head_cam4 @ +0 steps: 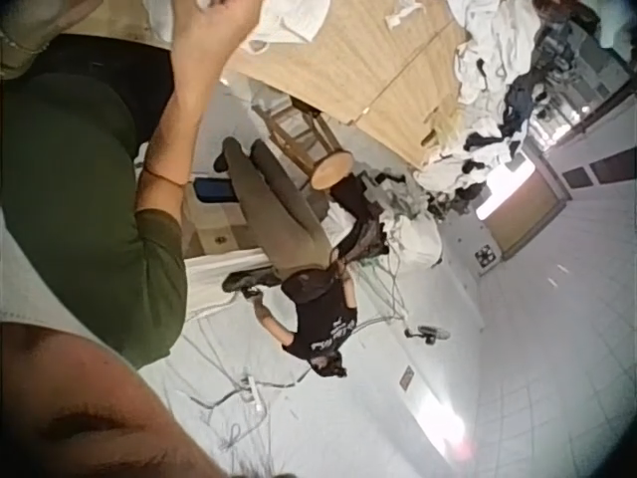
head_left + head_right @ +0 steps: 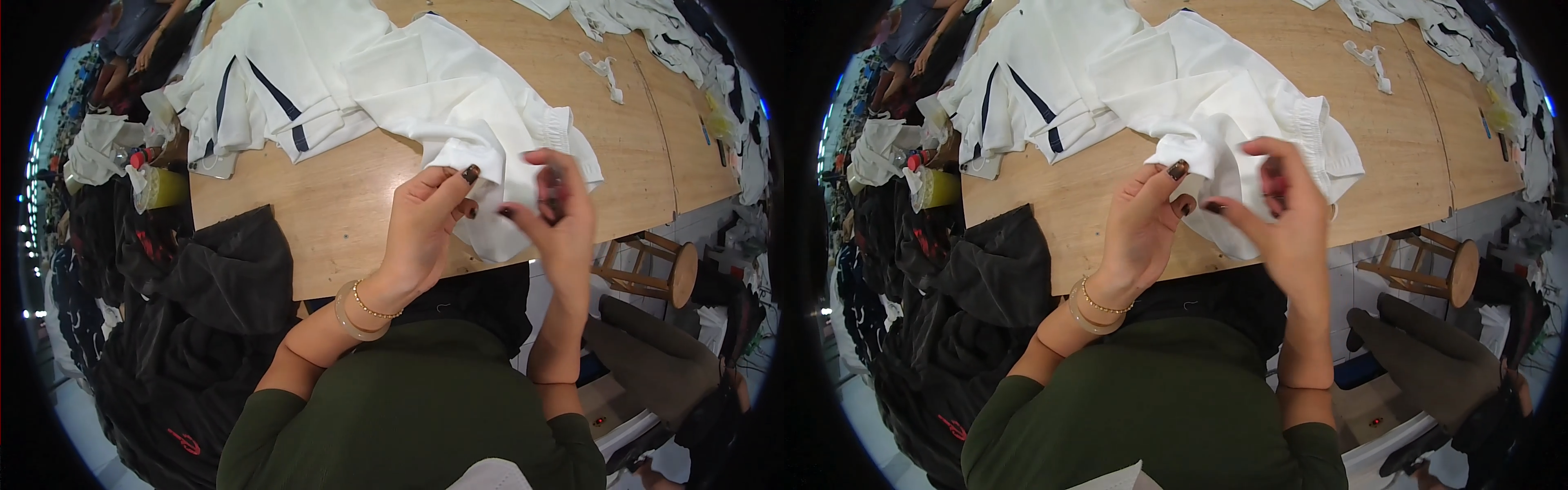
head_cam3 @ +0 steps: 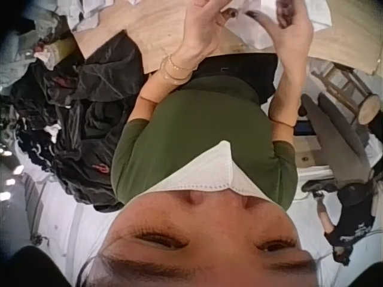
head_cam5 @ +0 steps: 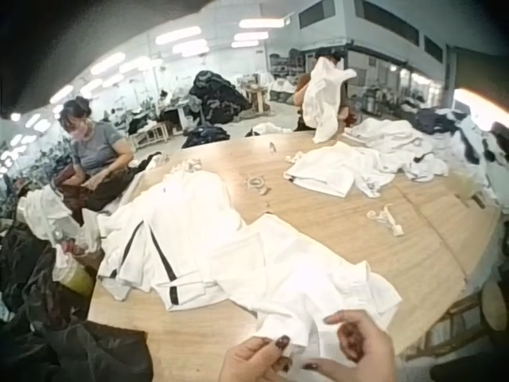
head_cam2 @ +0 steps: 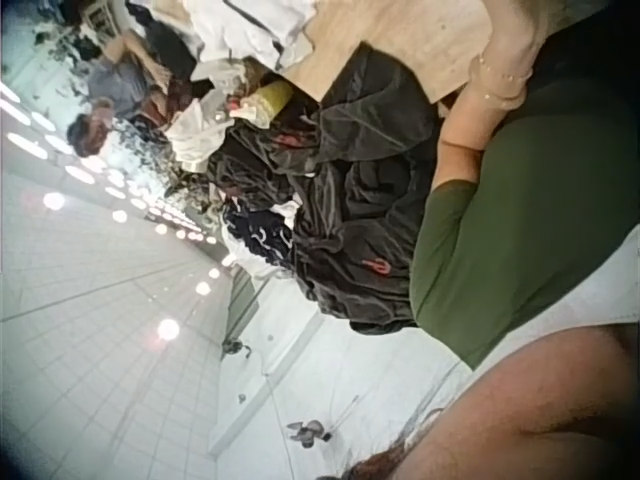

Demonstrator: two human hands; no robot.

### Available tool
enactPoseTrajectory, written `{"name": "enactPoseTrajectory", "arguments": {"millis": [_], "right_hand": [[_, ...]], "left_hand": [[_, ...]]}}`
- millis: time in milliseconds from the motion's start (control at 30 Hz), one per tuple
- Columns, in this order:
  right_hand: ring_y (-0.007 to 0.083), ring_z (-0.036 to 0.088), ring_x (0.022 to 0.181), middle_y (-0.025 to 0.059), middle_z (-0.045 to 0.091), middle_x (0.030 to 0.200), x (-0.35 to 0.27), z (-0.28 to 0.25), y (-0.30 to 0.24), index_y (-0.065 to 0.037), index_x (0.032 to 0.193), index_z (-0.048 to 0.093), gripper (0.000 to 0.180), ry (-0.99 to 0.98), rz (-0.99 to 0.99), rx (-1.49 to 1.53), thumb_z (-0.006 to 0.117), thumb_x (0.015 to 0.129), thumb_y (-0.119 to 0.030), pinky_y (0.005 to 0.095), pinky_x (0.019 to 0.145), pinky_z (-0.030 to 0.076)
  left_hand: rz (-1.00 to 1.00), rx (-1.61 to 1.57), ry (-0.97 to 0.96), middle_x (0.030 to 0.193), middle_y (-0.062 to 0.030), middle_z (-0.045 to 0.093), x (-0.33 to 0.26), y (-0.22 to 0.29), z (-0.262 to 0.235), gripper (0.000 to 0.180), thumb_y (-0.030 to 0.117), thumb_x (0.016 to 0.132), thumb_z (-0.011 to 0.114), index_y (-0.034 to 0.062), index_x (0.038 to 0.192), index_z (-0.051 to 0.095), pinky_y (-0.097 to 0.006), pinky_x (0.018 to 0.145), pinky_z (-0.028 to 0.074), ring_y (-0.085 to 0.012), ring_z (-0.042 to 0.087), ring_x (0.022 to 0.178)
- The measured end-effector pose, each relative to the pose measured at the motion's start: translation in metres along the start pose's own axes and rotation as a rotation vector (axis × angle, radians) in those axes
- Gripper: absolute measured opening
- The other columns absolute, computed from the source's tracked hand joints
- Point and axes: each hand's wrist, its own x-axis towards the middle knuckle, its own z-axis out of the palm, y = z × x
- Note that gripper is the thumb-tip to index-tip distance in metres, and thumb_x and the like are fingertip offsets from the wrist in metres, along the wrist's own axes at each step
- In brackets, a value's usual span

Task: Trimming excess threads from white athletic shorts using thread snips.

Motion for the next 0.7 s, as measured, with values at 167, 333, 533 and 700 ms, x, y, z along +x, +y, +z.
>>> {"name": "enactPoseTrajectory", "arguments": {"millis": [167,333,533,700], "right_hand": [[0.0061,0.042,0.063,0.0012,0.048,0.075,0.002,0.024,0.015,0.0,0.092,0.057,0.022,0.091,-0.195,0.047,0.066,0.074,0.008,0.0189,0.055,0.035],[0.0066,0.044,0.066,0.001,0.05,0.078,-0.004,0.015,0.024,0.0,0.092,0.056,0.021,0.093,-0.218,0.019,0.064,0.074,0.009,0.0192,0.058,0.037],[0.012,0.054,0.08,0.006,0.055,0.089,-0.005,-0.001,0.016,0.001,0.109,0.058,0.032,0.084,-0.206,0.075,0.07,0.079,-0.002,0.0233,0.073,0.045],[0.0126,0.06,0.08,0.0071,0.06,0.087,-0.013,-0.007,0.016,0.002,0.104,0.06,0.027,0.233,-0.156,0.134,0.071,0.079,-0.002,0.0246,0.07,0.049]], "left_hand": [[-0.041,-0.035,-0.024,0.094,-0.0012,0.063,-0.001,0.002,0.001,0.012,0.01,0.091,0.059,0.003,0.099,0.063,-0.025,0.075,0.042,-0.0083,0.056,0.081],[-0.187,-0.163,0.066,0.104,-0.0023,0.062,0.006,0.011,-0.004,0.021,0.012,0.093,0.057,0.0061,0.113,0.057,-0.027,0.083,0.052,-0.0112,0.061,0.093],[-0.085,-0.145,-0.016,0.103,-0.0057,0.063,0.002,0.007,0.007,0.02,0.011,0.094,0.054,0.0021,0.112,0.057,-0.033,0.092,0.053,-0.0159,0.063,0.095],[-0.049,-0.118,-0.045,0.104,-0.0087,0.064,0.0,0.005,0.009,0.02,0.011,0.095,0.054,0.0008,0.112,0.057,-0.033,0.089,0.054,-0.018,0.063,0.095]]}}
